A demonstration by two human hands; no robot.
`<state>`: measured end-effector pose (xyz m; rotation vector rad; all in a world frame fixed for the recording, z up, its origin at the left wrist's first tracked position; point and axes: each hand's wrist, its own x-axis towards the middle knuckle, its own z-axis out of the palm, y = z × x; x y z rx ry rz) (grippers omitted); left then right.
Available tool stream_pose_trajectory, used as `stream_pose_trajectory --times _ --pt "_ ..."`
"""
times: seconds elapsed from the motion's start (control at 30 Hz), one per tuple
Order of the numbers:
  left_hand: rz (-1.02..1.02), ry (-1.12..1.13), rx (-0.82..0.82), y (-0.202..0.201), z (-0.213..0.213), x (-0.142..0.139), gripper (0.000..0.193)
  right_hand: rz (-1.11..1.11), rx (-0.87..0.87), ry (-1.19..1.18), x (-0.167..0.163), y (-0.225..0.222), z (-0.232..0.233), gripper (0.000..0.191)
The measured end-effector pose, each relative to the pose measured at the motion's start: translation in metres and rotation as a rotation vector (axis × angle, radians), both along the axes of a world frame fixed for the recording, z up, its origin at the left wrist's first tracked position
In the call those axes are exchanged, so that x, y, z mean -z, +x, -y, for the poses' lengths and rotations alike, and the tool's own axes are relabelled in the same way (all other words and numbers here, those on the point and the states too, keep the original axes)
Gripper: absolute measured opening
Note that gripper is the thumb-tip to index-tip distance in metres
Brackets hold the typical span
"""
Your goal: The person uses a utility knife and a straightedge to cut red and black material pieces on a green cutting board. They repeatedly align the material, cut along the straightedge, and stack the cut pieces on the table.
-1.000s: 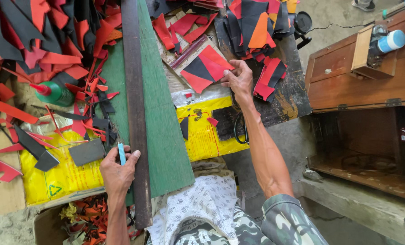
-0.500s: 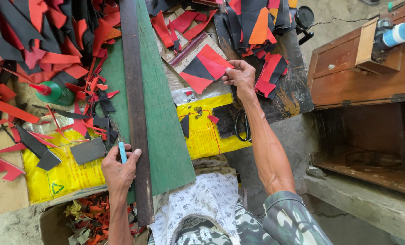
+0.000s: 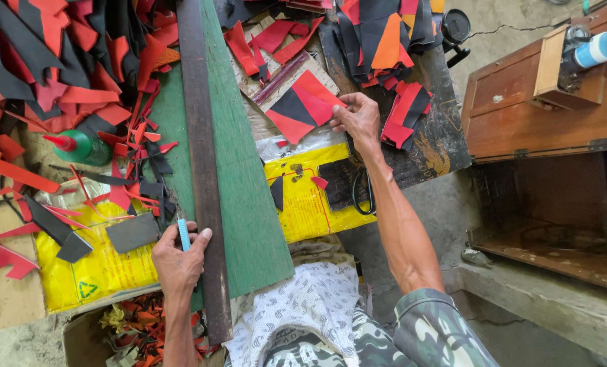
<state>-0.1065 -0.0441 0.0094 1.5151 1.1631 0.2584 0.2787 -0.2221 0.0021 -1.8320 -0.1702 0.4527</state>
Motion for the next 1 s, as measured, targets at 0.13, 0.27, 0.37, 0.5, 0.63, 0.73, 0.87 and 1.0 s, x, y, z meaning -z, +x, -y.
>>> stream_pose_trajectory --times 0.13,0.27,0.37,0.5,0.63,0.73,0.87,1.0 --pt "0.003 -0.003 -0.006 -0.002 0.000 0.001 0.035 0.044 0.000 -0.111 -0.001 -0.002 -0.001 0.034" --pt "-0.039 -0.021 -0.024 -0.002 0.001 0.002 0.034 0.087 0.019 0.090 0.000 -0.005 -0.007 0.028" --pt "-0.041 -0.039 -0.040 -0.002 0.001 0.004 0.034 0.142 0.026 0.354 -0.004 0.002 -0.003 0.019" --pt "-0.045 -0.002 -0.020 -0.001 0.000 0.008 0.034 0.290 0.115 0.383 -0.020 0.026 0.014 0.015" --pt "-0.045 -0.025 -0.026 -0.002 0.000 0.009 0.035 0.343 0.152 0.497 -0.039 0.075 0.026 0.022" --pt "-0.041 -0.046 -0.034 -0.002 -0.001 0.009 0.035 0.447 0.040 0.454 -0.063 0.126 0.029 0.021" --pt "-0.020 -0.069 -0.036 -0.004 0.000 0.009 0.035 0.845 0.191 -0.058 -0.087 0.159 0.027 0.032" --pt "-0.012 -0.065 -0.054 -0.003 0.001 0.011 0.034 1.093 0.065 -0.298 -0.069 0.119 0.015 0.020"
